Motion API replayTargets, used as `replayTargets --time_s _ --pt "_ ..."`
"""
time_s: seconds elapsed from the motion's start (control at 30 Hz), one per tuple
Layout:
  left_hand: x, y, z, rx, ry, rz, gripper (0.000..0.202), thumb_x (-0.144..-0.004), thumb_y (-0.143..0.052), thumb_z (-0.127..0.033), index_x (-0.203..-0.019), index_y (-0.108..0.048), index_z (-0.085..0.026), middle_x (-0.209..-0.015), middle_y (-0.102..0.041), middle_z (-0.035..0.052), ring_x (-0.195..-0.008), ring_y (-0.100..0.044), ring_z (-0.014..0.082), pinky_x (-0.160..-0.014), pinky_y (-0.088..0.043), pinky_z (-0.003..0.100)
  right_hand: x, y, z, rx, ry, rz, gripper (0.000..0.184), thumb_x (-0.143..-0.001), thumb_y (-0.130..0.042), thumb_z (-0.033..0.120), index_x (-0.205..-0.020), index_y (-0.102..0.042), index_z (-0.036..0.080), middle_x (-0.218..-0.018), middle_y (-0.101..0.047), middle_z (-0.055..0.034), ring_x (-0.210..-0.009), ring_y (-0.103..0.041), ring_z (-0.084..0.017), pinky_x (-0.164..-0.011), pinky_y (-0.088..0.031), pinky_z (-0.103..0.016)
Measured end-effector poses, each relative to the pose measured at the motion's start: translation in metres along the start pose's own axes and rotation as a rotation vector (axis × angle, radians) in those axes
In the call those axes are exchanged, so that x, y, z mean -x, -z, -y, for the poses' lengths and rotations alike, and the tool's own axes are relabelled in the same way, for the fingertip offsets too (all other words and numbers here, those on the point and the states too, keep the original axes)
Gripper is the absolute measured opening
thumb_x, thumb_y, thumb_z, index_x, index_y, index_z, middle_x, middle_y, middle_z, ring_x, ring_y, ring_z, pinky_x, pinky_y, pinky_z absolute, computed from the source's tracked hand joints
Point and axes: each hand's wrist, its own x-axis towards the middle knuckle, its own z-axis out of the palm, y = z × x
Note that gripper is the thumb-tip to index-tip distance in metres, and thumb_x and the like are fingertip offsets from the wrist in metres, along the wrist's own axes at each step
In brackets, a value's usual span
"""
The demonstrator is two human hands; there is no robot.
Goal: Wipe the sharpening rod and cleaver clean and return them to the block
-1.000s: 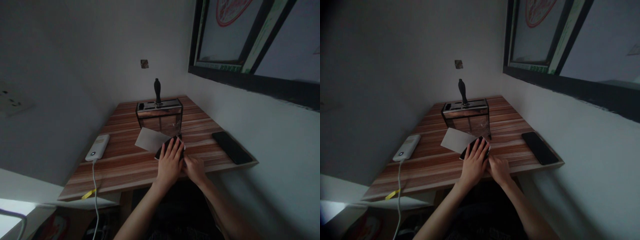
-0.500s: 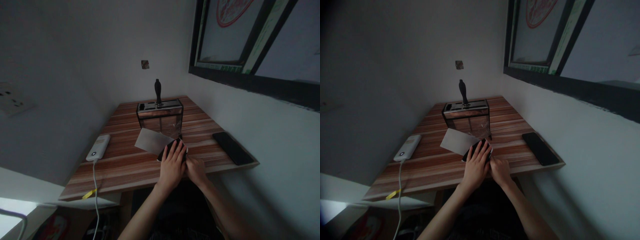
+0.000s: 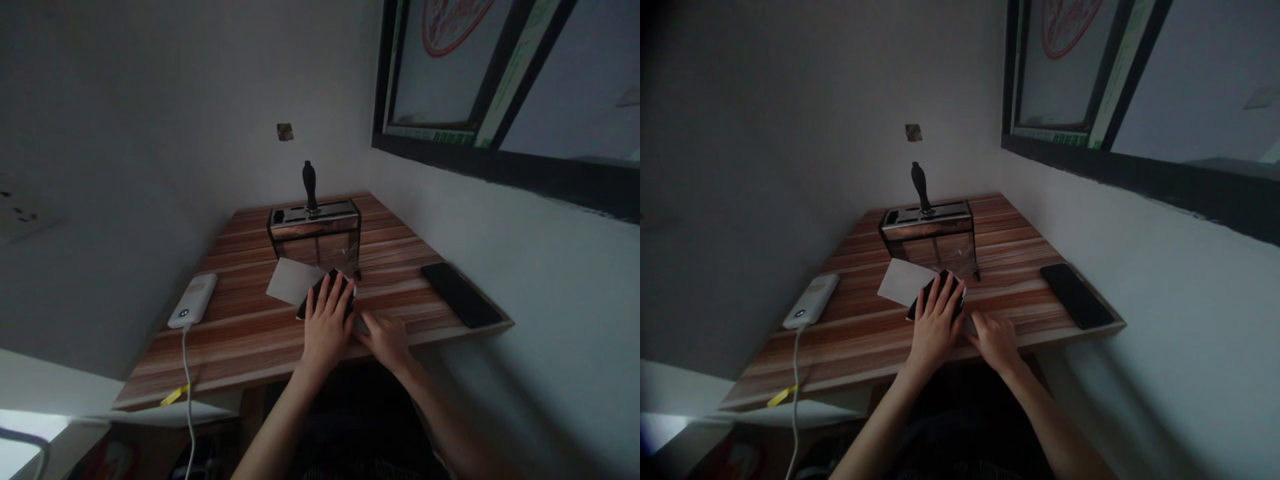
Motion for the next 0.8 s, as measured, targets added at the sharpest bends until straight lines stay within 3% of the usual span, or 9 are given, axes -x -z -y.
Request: replayTargets --time_s 0.23,0.5,0.8 --pt "-0.009 0.004 0.028 -0.033 0.122 -0.071 0.055 -0.092 -0.043 -0.029 -0.145 -0.029 -0.024 -0.153 -0.024 0.0039 -0.142 -0.015 0.0261 -0.113 -0.017 0.053 -0.001 -0.001 0.0 -0.016 -0.004 -0.016 0.012 -0.083 -0.059 0.032 -0.085 -0.062 0.02 -0.071 -0.071 -0.0019 -0.063 -0.065 -0.015 -0.055 -0.028 -0.024" --pt "-0.016 0.011 0.064 -0.049 0.222 -0.137 0.054 -0.092 -0.042 -0.03 -0.144 -0.031 -0.021 -0.153 -0.024 0.0076 -0.142 -0.015 0.0276 -0.112 -0.015 0.055 -0.001 0.0 0.001 0.002 0.003 -0.062 0.022 -0.088 -0.052 0.039 -0.084 -0.064 0.02 -0.064 -0.069 -0.0013 -0.057 -0.062 -0.014 -0.054 -0.026 -0.024" --pt "-0.015 0.011 0.076 -0.008 0.256 -0.18 0.052 -0.094 -0.04 -0.032 -0.143 -0.032 -0.019 -0.153 -0.024 0.0087 -0.142 -0.013 0.0273 -0.113 -0.013 0.056 -0.001 0.001 0.002 0.012 0.026 -0.058 0.02 -0.087 -0.054 0.037 -0.083 -0.064 0.02 -0.064 -0.069 -0.0008 -0.058 -0.062 -0.013 -0.054 -0.026 -0.025"
